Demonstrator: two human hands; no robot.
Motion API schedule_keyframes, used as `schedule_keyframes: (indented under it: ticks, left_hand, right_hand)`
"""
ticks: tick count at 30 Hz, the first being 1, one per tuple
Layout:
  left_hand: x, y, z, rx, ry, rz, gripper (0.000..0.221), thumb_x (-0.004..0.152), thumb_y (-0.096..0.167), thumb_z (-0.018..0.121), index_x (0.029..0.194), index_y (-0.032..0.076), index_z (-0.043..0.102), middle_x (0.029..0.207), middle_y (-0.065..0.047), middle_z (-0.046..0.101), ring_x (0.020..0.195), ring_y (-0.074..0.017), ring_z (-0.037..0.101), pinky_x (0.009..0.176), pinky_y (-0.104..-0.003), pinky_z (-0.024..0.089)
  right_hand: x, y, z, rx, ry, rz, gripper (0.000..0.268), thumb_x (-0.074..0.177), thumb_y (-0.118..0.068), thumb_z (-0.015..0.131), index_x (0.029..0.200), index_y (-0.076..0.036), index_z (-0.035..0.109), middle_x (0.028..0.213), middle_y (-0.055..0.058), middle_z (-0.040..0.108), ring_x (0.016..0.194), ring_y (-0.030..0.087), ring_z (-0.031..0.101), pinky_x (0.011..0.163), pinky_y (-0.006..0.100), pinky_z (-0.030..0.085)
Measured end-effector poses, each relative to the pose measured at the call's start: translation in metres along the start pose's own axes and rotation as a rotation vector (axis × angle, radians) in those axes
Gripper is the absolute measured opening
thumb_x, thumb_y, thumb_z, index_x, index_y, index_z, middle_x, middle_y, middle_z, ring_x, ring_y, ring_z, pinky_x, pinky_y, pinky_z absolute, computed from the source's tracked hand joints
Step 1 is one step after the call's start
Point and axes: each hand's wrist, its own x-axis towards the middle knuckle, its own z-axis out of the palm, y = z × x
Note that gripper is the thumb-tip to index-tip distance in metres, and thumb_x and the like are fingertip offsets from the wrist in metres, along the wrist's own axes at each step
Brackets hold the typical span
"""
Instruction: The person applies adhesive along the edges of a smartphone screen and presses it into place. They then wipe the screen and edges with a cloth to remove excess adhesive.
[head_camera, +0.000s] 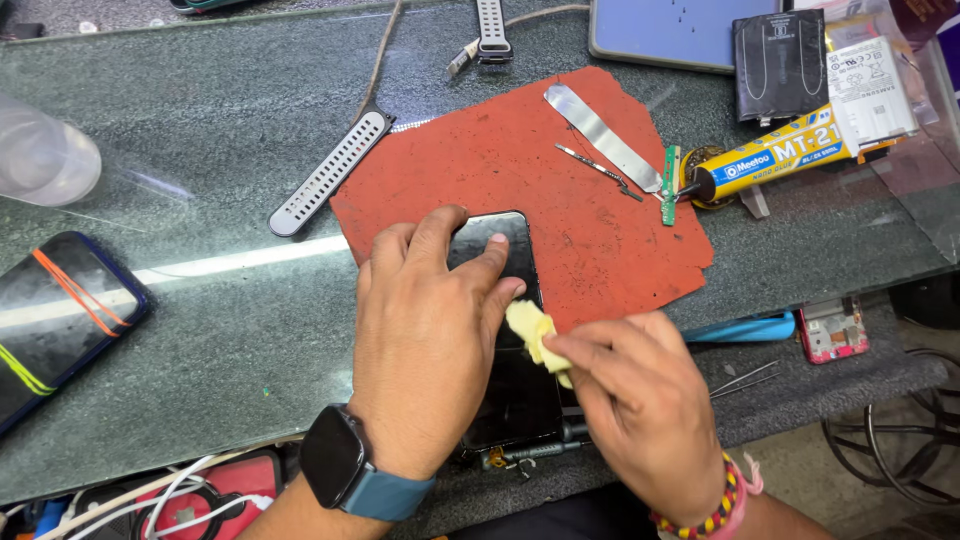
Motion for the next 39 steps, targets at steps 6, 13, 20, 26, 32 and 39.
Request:
schedule_keyframes:
  ticks: [6, 13, 20, 26, 32, 39]
  left_hand:
    - [0.003, 0.000, -0.002, 0.005, -0.011, -0.020, 0.032, 0.085, 0.026, 0.074, 0.113, 0.011, 0.078, 0.127, -0.013, 0.064, 0.116, -0.0368, 0.050, 0.098, -0.053, 0.034]
    - [0.001, 0.001, -0.002, 0.049, -0.003, -0.014, 0.031, 0.084, 0.029, 0.074, 0.110, 0.013, 0.079, 0.126, -0.012, 0.064, 0.122, -0.0405, 0.047, 0.099, -0.057, 0.030]
    - [-0.001, 0.003, -0.001, 0.102, -0.008, -0.028, 0.032, 0.086, 0.031, 0.072, 0.113, 0.015, 0.079, 0.130, -0.012, 0.063, 0.124, -0.0393, 0.047, 0.098, -0.056, 0.032]
    - [-0.014, 0.031, 0.007, 0.294, -0.028, -0.108, 0.063, 0.082, 0.049, 0.070, 0.129, 0.008, 0.067, 0.138, -0.021, 0.051, 0.118, -0.0393, 0.048, 0.094, -0.055, 0.037]
    - [-0.014, 0.049, 0.006, 0.383, -0.134, -0.166, 0.083, 0.076, 0.058, 0.071, 0.140, 0.006, 0.061, 0.143, -0.023, 0.047, 0.115, -0.0392, 0.049, 0.086, -0.055, 0.041]
    - [-0.019, 0.032, -0.005, 0.203, -0.180, 0.002, 0.066, 0.073, 0.031, 0.073, 0.135, 0.011, 0.063, 0.149, -0.027, 0.041, 0.119, -0.0459, 0.046, 0.093, -0.059, 0.040]
  right_hand:
    - [0.031, 0.006, 0.008, -0.044, 0.064, -0.012, 0.020, 0.085, 0.000, 0.074, 0.103, -0.009, 0.076, 0.095, 0.005, 0.073, 0.088, 0.026, 0.063, 0.080, 0.037, 0.048]
    - [0.062, 0.021, 0.019, -0.097, 0.101, -0.060, 0.018, 0.089, -0.002, 0.074, 0.105, -0.010, 0.077, 0.098, 0.006, 0.074, 0.090, 0.028, 0.062, 0.082, 0.039, 0.048]
    - [0.101, 0.042, 0.026, -0.122, 0.254, -0.129, 0.021, 0.095, 0.000, 0.073, 0.116, -0.005, 0.075, 0.105, 0.012, 0.072, 0.099, 0.031, 0.065, 0.088, 0.040, 0.050]
    - [0.052, 0.063, -0.026, 0.345, 0.253, 0.210, 0.012, 0.109, 0.003, 0.059, 0.111, 0.002, 0.070, 0.107, 0.008, 0.069, 0.088, 0.010, 0.063, 0.077, 0.022, 0.049]
    - [0.005, 0.069, -0.056, 0.659, 0.141, 0.436, 0.007, 0.086, 0.005, 0.068, 0.092, 0.003, 0.066, 0.110, 0.005, 0.068, 0.100, 0.011, 0.068, 0.092, 0.025, 0.056]
    - [-0.008, 0.067, -0.052, 0.750, 0.175, 0.411, 0.023, 0.087, 0.006, 0.073, 0.109, 0.001, 0.068, 0.105, 0.009, 0.074, 0.097, 0.016, 0.072, 0.090, 0.029, 0.059]
